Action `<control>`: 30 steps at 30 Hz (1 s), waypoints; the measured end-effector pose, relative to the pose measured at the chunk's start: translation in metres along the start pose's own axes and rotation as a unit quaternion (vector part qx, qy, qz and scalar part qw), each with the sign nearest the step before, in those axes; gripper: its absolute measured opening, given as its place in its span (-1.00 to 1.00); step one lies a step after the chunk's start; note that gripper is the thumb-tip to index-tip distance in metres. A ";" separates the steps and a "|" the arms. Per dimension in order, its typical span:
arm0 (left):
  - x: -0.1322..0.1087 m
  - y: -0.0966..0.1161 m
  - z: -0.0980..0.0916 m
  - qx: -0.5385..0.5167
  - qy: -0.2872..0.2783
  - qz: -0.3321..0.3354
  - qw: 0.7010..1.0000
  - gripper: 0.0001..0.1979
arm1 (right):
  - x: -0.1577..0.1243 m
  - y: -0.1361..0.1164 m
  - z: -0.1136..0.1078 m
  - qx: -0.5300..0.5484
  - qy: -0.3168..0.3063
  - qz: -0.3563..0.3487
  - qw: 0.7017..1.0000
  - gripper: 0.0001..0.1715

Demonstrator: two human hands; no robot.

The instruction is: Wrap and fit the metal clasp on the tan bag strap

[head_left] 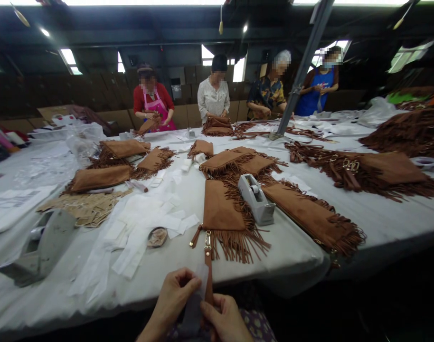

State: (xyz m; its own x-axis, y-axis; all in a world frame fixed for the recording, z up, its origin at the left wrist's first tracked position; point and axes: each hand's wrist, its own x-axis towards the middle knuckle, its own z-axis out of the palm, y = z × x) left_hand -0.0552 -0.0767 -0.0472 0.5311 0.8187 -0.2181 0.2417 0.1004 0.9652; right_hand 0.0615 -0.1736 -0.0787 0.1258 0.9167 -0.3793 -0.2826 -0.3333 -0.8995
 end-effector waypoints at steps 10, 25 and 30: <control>-0.008 -0.008 -0.020 0.044 -0.038 -0.022 0.998 -0.76 | -0.015 -0.027 -0.006 0.114 -0.017 0.022 0.993 -0.47; -0.026 -0.005 -0.020 0.144 -0.065 -0.035 0.987 -0.83 | -0.005 -0.063 0.002 0.020 0.070 -0.095 0.993 -0.51; -0.025 -0.007 -0.021 0.130 -0.080 -0.043 0.987 -0.83 | -0.002 -0.054 0.000 -0.015 0.076 -0.090 0.993 -0.54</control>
State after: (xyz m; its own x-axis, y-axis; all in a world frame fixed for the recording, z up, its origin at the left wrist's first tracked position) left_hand -0.0872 -0.0857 -0.0450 0.6159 0.7121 -0.3370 0.4800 0.0000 0.8773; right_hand 0.0763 -0.1573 -0.0293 0.3134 0.9193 -0.2379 -0.2140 -0.1757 -0.9609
